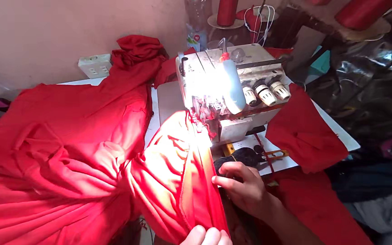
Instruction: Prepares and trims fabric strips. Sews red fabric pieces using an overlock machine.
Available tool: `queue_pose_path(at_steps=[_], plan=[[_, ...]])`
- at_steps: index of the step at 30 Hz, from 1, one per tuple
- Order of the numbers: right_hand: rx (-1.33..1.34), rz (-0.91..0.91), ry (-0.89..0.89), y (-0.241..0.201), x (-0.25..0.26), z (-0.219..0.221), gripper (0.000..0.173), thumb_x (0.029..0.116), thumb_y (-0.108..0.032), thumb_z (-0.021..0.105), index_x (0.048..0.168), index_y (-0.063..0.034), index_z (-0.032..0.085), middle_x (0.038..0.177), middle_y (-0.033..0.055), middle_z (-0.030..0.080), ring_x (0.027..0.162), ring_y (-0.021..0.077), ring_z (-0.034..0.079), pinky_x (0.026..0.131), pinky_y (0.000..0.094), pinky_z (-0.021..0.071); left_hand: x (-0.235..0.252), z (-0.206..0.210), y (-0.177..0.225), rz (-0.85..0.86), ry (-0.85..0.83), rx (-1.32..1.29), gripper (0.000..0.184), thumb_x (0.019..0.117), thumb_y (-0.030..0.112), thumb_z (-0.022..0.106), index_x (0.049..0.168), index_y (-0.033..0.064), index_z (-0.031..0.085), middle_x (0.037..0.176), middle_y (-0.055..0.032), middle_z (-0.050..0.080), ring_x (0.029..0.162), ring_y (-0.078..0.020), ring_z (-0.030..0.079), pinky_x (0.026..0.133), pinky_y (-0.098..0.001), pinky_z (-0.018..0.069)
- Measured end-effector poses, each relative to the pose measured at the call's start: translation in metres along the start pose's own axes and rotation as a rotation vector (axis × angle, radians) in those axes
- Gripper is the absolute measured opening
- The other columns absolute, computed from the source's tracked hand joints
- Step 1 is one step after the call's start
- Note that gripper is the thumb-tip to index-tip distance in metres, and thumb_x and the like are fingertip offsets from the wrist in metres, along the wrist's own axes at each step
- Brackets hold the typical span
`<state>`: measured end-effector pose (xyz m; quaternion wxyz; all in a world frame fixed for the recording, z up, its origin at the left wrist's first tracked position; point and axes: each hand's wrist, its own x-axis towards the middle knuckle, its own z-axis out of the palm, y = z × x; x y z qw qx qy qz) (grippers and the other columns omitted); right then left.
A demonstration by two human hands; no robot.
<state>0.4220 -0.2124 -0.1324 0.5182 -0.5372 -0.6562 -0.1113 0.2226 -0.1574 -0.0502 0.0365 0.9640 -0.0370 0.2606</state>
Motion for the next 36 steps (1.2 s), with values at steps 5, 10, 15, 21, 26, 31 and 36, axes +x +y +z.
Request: queue_pose_path(at_steps=[5,10,15,21,26,31,36], plan=[[0.034,0.028,0.032,0.017,0.018,0.007,0.015,0.1038,-0.017,0.058,0.104,-0.0099,0.071,0.102,0.0120,0.065,0.081,0.0101,0.063,0.070,0.0176,0.0528,0.012,0.010,-0.010,-0.033,0.018,0.145,0.024,0.0951,0.000,0.053,0.084,0.0022,0.075,0.068,-0.0045,0.064,0.063,-0.0177,0.054,0.062,-0.0314,0.0398],[0.038,0.046,0.019,0.029,0.036,0.007,0.022,0.1006,-0.017,0.058,0.105,-0.0078,0.076,0.100,0.0144,0.070,0.082,0.0116,0.066,0.070,0.0206,0.0529,0.026,0.016,-0.020,-0.064,0.014,0.241,0.025,0.0941,0.001,0.054,0.083,0.0051,0.075,0.068,-0.0021,0.064,0.065,-0.0163,0.055,0.063,-0.0294,0.0393],[-0.039,0.049,0.020,0.040,0.050,0.008,0.035,0.1006,-0.024,0.049,0.105,-0.0084,0.080,0.096,0.0130,0.072,0.074,0.0137,0.065,0.063,0.0258,0.0512,0.035,0.025,-0.032,-0.082,0.091,0.262,0.024,0.0934,0.003,0.054,0.081,0.0044,0.074,0.069,-0.0031,0.063,0.065,-0.0171,0.055,0.062,-0.0298,0.0397],[-0.128,0.094,-0.017,0.044,0.058,0.008,0.035,0.0991,-0.024,0.049,0.105,-0.0114,0.081,0.095,0.0099,0.069,0.072,0.0124,0.061,0.058,0.0258,0.0477,0.041,0.038,-0.044,-0.091,0.169,0.309,0.023,0.0917,0.004,0.054,0.079,0.0025,0.073,0.067,-0.0039,0.060,0.063,-0.0176,0.054,0.058,-0.0302,0.0389],[-0.114,0.174,-0.063,0.038,0.045,-0.014,0.035,0.0977,-0.024,0.050,0.113,-0.0108,0.079,0.103,0.0108,0.071,0.077,0.0137,0.065,0.063,0.0290,0.0531,0.031,0.049,-0.046,-0.142,0.208,0.294,0.020,0.0909,0.004,0.057,0.083,0.0012,0.075,0.067,-0.0055,0.063,0.062,-0.0199,0.058,0.058,-0.0311,0.0431],[-0.178,0.427,-0.205,0.044,-0.001,-0.094,0.023,0.0921,-0.015,0.057,0.098,-0.0044,0.077,0.100,0.0112,0.071,0.076,0.0111,0.065,0.067,0.0248,0.0553,-0.005,0.061,-0.036,-0.195,0.259,0.274,0.021,0.0999,0.020,0.055,0.108,0.0119,0.073,0.098,-0.0075,0.068,0.100,-0.0236,0.060,0.096,-0.0361,0.0386],[-0.203,0.674,-0.492,0.058,-0.035,-0.138,0.022,0.0933,-0.002,0.058,0.100,-0.0030,0.079,0.109,0.0141,0.072,0.104,0.0281,0.068,0.092,0.0456,0.0545,-0.067,0.100,0.001,-0.265,0.136,-0.063,0.020,0.0952,0.020,0.060,0.106,0.0130,0.075,0.099,-0.0099,0.070,0.103,-0.0261,0.065,0.097,-0.0361,0.0484]])
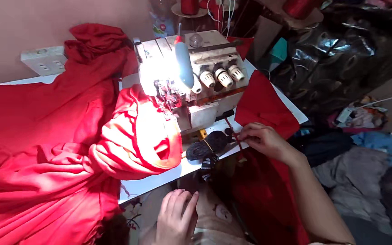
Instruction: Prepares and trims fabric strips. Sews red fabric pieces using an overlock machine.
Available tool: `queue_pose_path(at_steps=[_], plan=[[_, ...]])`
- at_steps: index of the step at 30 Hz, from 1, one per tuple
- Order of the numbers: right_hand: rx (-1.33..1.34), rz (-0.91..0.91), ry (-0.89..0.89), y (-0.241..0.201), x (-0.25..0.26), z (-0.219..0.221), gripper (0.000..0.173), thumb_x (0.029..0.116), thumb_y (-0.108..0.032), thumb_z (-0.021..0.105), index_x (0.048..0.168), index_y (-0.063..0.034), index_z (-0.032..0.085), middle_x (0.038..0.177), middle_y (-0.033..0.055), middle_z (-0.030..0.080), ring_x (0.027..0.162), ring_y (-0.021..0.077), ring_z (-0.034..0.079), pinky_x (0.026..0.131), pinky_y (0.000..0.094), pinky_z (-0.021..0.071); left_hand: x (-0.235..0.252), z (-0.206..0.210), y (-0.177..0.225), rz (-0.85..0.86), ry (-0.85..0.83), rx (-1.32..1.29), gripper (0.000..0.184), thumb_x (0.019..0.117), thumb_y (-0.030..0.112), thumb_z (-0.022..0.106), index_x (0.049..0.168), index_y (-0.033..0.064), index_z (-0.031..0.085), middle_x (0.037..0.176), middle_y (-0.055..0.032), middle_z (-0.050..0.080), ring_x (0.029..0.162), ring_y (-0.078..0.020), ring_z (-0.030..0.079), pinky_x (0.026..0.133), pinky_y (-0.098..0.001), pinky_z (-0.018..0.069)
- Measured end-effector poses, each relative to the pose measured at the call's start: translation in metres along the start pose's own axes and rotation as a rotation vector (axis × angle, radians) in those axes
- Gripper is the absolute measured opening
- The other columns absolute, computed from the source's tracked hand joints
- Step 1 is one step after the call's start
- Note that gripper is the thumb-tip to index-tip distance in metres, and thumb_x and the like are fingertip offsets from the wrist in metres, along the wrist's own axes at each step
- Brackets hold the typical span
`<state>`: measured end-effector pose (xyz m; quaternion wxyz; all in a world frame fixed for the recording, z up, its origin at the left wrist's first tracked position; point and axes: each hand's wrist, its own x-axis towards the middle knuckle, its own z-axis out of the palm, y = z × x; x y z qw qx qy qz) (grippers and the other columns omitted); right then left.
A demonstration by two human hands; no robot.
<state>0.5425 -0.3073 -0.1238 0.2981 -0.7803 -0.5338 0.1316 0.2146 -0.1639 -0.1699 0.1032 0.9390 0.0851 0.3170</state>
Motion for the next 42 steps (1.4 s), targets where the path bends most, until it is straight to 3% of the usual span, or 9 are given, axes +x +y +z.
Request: queue_pose_path(at_steps=[3,7,13,18,24,28,34,38,42], plan=[[-0.031,-0.030,0.022,0.008,0.001,0.005,0.020,0.0931,0.000,0.058,0.099,-0.0013,0.078,0.108,0.0145,0.071,0.105,0.0295,0.066,0.093,0.0467,0.0540,-0.034,0.030,-0.002,-0.310,-0.194,-0.300,0.024,0.0854,0.016,0.062,0.100,0.0025,0.076,0.103,-0.0172,0.071,0.099,-0.0317,0.069,0.087,-0.0422,0.0570],[-0.107,-0.001,-0.024,0.006,0.006,0.002,0.017,0.0926,0.004,0.061,0.106,0.0019,0.073,0.111,0.0188,0.067,0.108,0.0357,0.064,0.093,0.0537,0.0531,-0.031,0.057,-0.020,-0.778,-0.496,-0.602,0.030,0.0923,0.009,0.066,0.117,-0.0081,0.066,0.124,-0.0276,0.064,0.113,-0.0378,0.064,0.098,-0.0488,0.0523],[-0.166,-0.005,-0.046,0.007,0.013,-0.006,0.016,0.0919,0.010,0.059,0.098,0.0041,0.072,0.111,0.0207,0.065,0.100,0.0347,0.067,0.088,0.0529,0.0556,-0.022,0.099,-0.034,-0.732,-0.505,-0.638,0.029,0.0891,0.011,0.072,0.108,-0.0097,0.066,0.125,-0.0284,0.062,0.122,-0.0375,0.058,0.106,-0.0476,0.0462],[-0.250,0.038,-0.137,0.006,0.015,-0.013,0.007,0.0952,0.004,0.063,0.100,0.0045,0.068,0.110,0.0212,0.062,0.099,0.0363,0.065,0.089,0.0545,0.0545,-0.017,0.120,-0.018,-0.677,-0.504,-0.522,0.059,0.0758,0.026,0.085,0.119,-0.0096,0.066,0.135,-0.0275,0.058,0.133,-0.0427,0.050,0.112,-0.0572,0.0371],[-0.521,0.191,-0.185,-0.029,0.005,-0.025,0.014,0.0971,-0.005,0.064,0.103,0.0066,0.068,0.111,0.0263,0.066,0.115,0.0469,0.059,0.096,0.0607,0.0460,-0.019,0.132,0.001,-0.692,-0.248,-0.626,0.020,0.0882,-0.001,0.066,0.103,-0.0130,0.071,0.104,-0.0270,0.072,0.100,-0.0356,0.071,0.094,-0.0475,0.0549],[-0.388,0.132,-0.096,-0.035,-0.026,-0.037,0.013,0.0955,-0.005,0.059,0.095,0.0048,0.067,0.092,0.0239,0.068,0.101,0.0473,0.062,0.090,0.0627,0.0454,-0.038,0.087,0.002,-0.913,-0.356,-0.958,0.037,0.0866,0.003,0.072,0.118,-0.0096,0.059,0.089,-0.0054,0.064,0.079,-0.0072,0.063,0.077,-0.0250,0.0543],[0.288,-0.085,-0.079,-0.036,-0.077,0.006,0.021,0.0938,-0.012,0.049,0.105,0.0015,0.061,0.107,0.0088,0.067,0.088,0.0067,0.065,0.075,0.0238,0.0554,-0.055,-0.014,0.018,-0.870,-0.381,-1.436,0.026,0.0844,-0.004,0.070,0.095,0.0149,0.057,0.093,0.0122,0.067,0.080,0.0030,0.066,0.071,-0.0177,0.0567],[0.716,0.027,-0.317,-0.073,-0.100,0.069,0.032,0.0993,-0.021,0.045,0.124,-0.0048,0.057,0.095,-0.0071,0.063,0.081,-0.0029,0.058,0.071,0.0181,0.0494,-0.043,-0.033,0.006,-0.553,-0.363,-1.335,0.023,0.0892,-0.001,0.067,0.112,0.0006,0.071,0.117,0.0005,0.070,0.097,0.0018,0.066,0.084,-0.0183,0.0571],[0.985,0.069,-0.442,-0.098,-0.120,0.115,0.031,0.1075,-0.027,0.048,0.123,-0.0040,0.061,0.094,-0.0091,0.060,0.074,-0.0097,0.049,0.066,0.0108,0.0419,-0.026,-0.038,-0.004,-0.468,-0.317,-1.150,0.014,0.0890,0.003,0.069,0.102,-0.0027,0.073,0.105,-0.0027,0.073,0.099,0.0004,0.065,0.088,-0.0181,0.0535]])
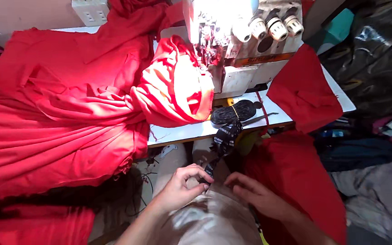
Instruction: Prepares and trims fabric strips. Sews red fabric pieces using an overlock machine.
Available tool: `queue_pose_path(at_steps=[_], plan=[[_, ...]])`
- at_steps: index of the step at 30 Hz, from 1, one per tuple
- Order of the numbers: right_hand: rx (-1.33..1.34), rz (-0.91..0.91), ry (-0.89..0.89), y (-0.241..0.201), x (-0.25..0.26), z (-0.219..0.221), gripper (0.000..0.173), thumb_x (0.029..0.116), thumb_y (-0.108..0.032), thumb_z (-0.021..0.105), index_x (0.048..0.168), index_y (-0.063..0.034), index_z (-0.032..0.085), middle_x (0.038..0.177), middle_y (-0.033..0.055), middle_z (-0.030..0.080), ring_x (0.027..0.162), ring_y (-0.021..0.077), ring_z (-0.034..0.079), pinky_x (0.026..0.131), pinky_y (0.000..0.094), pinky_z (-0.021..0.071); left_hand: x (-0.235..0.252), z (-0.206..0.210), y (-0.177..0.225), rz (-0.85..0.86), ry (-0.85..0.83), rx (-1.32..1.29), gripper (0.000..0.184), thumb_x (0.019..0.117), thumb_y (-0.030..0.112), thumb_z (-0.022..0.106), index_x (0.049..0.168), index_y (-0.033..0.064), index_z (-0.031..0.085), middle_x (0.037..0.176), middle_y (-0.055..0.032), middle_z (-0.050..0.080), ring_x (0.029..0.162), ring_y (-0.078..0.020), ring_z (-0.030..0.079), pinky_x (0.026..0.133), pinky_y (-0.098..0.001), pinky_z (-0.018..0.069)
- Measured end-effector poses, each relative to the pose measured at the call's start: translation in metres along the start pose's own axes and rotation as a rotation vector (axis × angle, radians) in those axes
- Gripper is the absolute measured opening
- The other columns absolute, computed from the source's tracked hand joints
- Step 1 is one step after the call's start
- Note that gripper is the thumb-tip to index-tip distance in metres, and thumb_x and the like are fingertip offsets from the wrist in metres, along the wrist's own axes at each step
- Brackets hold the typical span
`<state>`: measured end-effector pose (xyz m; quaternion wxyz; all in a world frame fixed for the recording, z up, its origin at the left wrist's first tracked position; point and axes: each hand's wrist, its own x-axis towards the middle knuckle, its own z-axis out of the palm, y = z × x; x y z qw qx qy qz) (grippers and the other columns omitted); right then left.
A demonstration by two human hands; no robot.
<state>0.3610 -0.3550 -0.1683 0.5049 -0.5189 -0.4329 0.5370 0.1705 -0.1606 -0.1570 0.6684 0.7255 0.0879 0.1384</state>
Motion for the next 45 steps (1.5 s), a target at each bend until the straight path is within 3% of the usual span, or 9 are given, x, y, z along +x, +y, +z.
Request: queue_pose_path(at_steps=[1,4,7,10,20,32,41,45], plan=[[0.058,0.002,-0.034,0.005,0.000,0.007,0.027,0.1067,-0.025,0.050,0.122,-0.0049,0.059,0.095,-0.0084,0.061,0.075,-0.0089,0.051,0.067,0.0112,0.0440,0.002,-0.003,0.002,-0.002,0.002,0.006,0.014,0.0881,0.000,0.068,0.101,-0.0030,0.073,0.104,-0.0028,0.073,0.096,0.0014,0.066,0.085,-0.0168,0.0547],[0.210,0.125,-0.110,0.004,0.003,0.017,0.019,0.1070,-0.028,0.051,0.119,-0.0144,0.055,0.083,-0.0127,0.055,0.065,-0.0072,0.049,0.057,0.0114,0.0420,0.005,-0.010,0.007,-0.035,-0.043,-0.035,0.023,0.0873,-0.004,0.069,0.111,-0.0031,0.072,0.112,-0.0035,0.071,0.094,0.0022,0.065,0.081,-0.0155,0.0556],[0.226,0.221,-0.073,-0.006,0.010,0.020,0.016,0.1063,-0.025,0.050,0.115,-0.0133,0.055,0.084,-0.0114,0.062,0.059,-0.0068,0.051,0.051,0.0109,0.0418,0.007,-0.018,0.014,-0.089,-0.140,-0.078,0.037,0.0857,-0.005,0.070,0.123,-0.0045,0.067,0.127,-0.0079,0.064,0.100,0.0003,0.066,0.083,-0.0166,0.0569],[0.233,0.260,-0.038,-0.011,0.016,0.023,0.013,0.1046,-0.022,0.049,0.110,-0.0136,0.057,0.080,-0.0118,0.064,0.054,-0.0079,0.046,0.047,0.0100,0.0365,0.009,-0.022,0.019,-0.149,-0.199,-0.067,0.043,0.0840,-0.005,0.071,0.127,-0.0036,0.065,0.132,-0.0101,0.062,0.101,-0.0020,0.066,0.080,-0.0173,0.0575],[0.351,0.220,-0.004,-0.016,0.030,0.033,0.009,0.1038,-0.021,0.051,0.101,-0.0175,0.059,0.074,-0.0122,0.063,0.051,-0.0081,0.046,0.045,0.0096,0.0341,0.011,-0.019,0.023,-0.163,-0.210,-0.033,0.042,0.0834,-0.003,0.071,0.125,-0.0032,0.066,0.128,-0.0098,0.063,0.087,0.0009,0.064,0.072,-0.0147,0.0553],[0.389,0.220,-0.010,-0.015,0.031,0.030,0.009,0.1028,-0.020,0.053,0.097,-0.0180,0.059,0.071,-0.0120,0.062,0.049,-0.0081,0.043,0.043,0.0094,0.0325,0.015,-0.016,0.026,-0.150,-0.210,-0.035,0.043,0.0832,-0.004,0.071,0.126,-0.0039,0.065,0.128,-0.0094,0.062,0.088,0.0012,0.064,0.072,-0.0145,0.0556],[0.401,0.228,0.029,-0.014,0.030,0.034,0.010,0.1024,-0.019,0.052,0.098,-0.0175,0.060,0.070,-0.0118,0.061,0.049,-0.0080,0.043,0.044,0.0095,0.0319,0.014,-0.015,0.026,-0.135,-0.202,-0.029,0.044,0.0831,-0.003,0.071,0.127,-0.0038,0.064,0.129,-0.0099,0.062,0.089,0.0003,0.065,0.073,-0.0154,0.0560],[0.408,0.219,0.037,-0.017,0.035,0.036,0.011,0.1025,-0.019,0.054,0.108,-0.0129,0.061,0.073,-0.0109,0.063,0.051,-0.0070,0.044,0.045,0.0100,0.0340,0.015,-0.011,0.027,-0.131,-0.210,-0.004,0.043,0.0834,-0.003,0.071,0.126,-0.0054,0.064,0.127,-0.0118,0.062,0.090,-0.0008,0.065,0.074,-0.0158,0.0561]])
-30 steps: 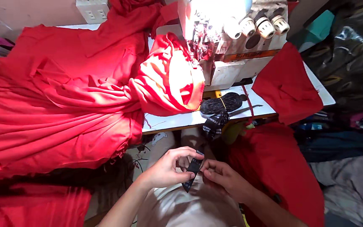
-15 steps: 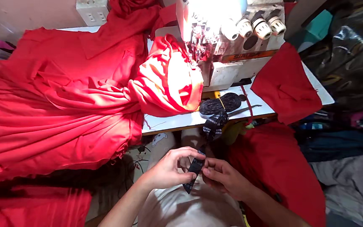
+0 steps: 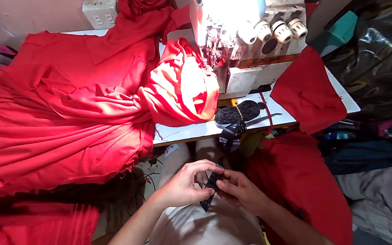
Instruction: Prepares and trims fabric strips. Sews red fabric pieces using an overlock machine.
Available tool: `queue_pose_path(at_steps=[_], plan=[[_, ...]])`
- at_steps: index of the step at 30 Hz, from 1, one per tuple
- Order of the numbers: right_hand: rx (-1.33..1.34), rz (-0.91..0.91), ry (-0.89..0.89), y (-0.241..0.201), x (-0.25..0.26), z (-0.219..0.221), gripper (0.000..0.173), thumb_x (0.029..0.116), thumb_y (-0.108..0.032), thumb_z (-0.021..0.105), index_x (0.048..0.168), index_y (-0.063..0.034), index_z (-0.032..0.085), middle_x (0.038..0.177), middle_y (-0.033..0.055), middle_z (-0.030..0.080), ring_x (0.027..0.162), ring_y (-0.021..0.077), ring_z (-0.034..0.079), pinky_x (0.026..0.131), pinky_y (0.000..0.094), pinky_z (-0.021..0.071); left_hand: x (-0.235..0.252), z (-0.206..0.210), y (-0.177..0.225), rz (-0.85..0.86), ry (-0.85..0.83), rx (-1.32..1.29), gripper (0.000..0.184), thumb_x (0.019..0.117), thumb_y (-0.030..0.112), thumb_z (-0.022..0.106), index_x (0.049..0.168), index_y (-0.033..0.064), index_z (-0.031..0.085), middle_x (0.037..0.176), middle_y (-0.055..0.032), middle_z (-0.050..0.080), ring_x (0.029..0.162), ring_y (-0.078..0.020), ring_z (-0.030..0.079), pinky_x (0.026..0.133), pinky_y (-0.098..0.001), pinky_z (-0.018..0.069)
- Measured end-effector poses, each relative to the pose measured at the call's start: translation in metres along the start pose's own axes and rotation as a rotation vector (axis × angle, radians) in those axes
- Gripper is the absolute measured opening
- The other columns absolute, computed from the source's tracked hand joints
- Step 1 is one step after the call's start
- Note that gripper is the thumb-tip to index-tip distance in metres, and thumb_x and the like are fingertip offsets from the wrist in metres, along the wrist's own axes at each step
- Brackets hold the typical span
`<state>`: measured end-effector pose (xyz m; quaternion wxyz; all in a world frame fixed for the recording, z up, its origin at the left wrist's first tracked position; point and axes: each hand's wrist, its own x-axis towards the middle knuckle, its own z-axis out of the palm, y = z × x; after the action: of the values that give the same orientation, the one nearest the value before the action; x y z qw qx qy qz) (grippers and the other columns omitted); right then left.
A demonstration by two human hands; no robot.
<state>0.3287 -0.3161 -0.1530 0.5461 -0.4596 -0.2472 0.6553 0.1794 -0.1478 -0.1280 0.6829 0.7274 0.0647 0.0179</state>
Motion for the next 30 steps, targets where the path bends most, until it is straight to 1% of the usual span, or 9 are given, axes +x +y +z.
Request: queue_pose_path(at_steps=[7,9,11,13,15,17,20,25,30], plan=[[-0.078,-0.036,0.033,0.002,0.001,0.001,0.008,0.1008,-0.014,0.055,0.104,-0.0109,0.061,0.070,-0.0122,0.061,0.054,-0.0065,0.048,0.049,0.0112,0.0374,-0.002,-0.001,-0.004,0.029,0.000,0.052,0.045,0.0833,-0.002,0.072,0.127,-0.0046,0.065,0.128,-0.0133,0.063,0.088,-0.0009,0.065,0.073,-0.0156,0.0557],[-0.328,-0.223,0.079,0.000,-0.003,-0.013,0.013,0.0998,-0.014,0.058,0.105,-0.0038,0.064,0.080,-0.0077,0.065,0.065,-0.0058,0.058,0.060,0.0130,0.0480,-0.007,-0.009,-0.004,0.032,0.039,0.264,0.050,0.0847,0.004,0.072,0.134,-0.0004,0.064,0.126,-0.0137,0.067,0.085,-0.0040,0.065,0.072,-0.0172,0.0539],[-0.718,-0.488,0.296,-0.019,-0.007,-0.041,0.026,0.0996,-0.019,0.062,0.110,0.0026,0.070,0.095,0.0037,0.072,0.082,0.0006,0.066,0.075,0.0186,0.0557,-0.014,-0.018,0.000,-0.027,0.123,0.470,0.056,0.0847,0.005,0.072,0.139,0.0000,0.060,0.114,-0.0129,0.072,0.080,-0.0121,0.067,0.071,-0.0256,0.0568],[-1.151,-0.640,0.584,-0.052,-0.009,-0.082,0.032,0.1007,-0.028,0.060,0.113,-0.0016,0.075,0.107,0.0121,0.073,0.094,0.0170,0.071,0.083,0.0346,0.0591,-0.020,-0.028,0.004,-0.084,0.210,0.513,0.058,0.0826,0.007,0.073,0.138,-0.0017,0.059,0.097,-0.0054,0.074,0.077,-0.0087,0.069,0.069,-0.0230,0.0577],[-1.392,-0.662,0.811,-0.083,-0.011,-0.125,0.031,0.0996,-0.029,0.062,0.112,-0.0051,0.077,0.104,0.0156,0.073,0.086,0.0295,0.072,0.071,0.0511,0.0583,-0.022,-0.034,0.010,-0.052,0.282,0.487,0.055,0.0801,0.014,0.075,0.132,0.0006,0.061,0.087,0.0038,0.072,0.072,0.0004,0.067,0.065,-0.0150,0.0563],[-1.491,-0.581,0.872,-0.108,-0.014,-0.159,0.029,0.0960,-0.027,0.068,0.109,-0.0040,0.078,0.103,0.0189,0.072,0.088,0.0388,0.070,0.070,0.0616,0.0534,-0.017,-0.033,0.018,0.034,0.320,0.455,0.054,0.0795,0.019,0.077,0.128,0.0022,0.063,0.083,0.0094,0.072,0.069,0.0055,0.065,0.063,-0.0110,0.0542],[-1.504,-0.451,0.772,-0.126,-0.009,-0.184,0.024,0.0907,-0.025,0.074,0.101,-0.0034,0.079,0.101,0.0187,0.071,0.099,0.0425,0.066,0.077,0.0646,0.0507,0.001,-0.029,0.028,0.152,0.372,0.427,0.049,0.0807,0.020,0.078,0.124,0.0009,0.066,0.085,0.0100,0.074,0.072,0.0070,0.065,0.068,-0.0106,0.0544],[-1.359,-0.498,0.584,-0.122,0.030,-0.175,0.025,0.0918,-0.020,0.063,0.099,0.0003,0.077,0.100,0.0177,0.071,0.098,0.0364,0.067,0.084,0.0575,0.0515,0.033,-0.025,0.044,0.136,0.463,0.317,0.041,0.0869,0.011,0.073,0.125,-0.0010,0.063,0.093,0.0067,0.074,0.077,0.0029,0.068,0.070,-0.0141,0.0566],[-1.388,-0.873,0.914,-0.097,0.050,-0.162,0.030,0.0929,-0.027,0.055,0.091,-0.0004,0.068,0.101,0.0204,0.070,0.102,0.0430,0.064,0.090,0.0662,0.0399,0.045,-0.018,0.053,0.162,0.528,0.191,0.040,0.0853,0.001,0.071,0.124,-0.0005,0.060,0.091,0.0066,0.073,0.074,-0.0009,0.070,0.068,-0.0176,0.0597]])
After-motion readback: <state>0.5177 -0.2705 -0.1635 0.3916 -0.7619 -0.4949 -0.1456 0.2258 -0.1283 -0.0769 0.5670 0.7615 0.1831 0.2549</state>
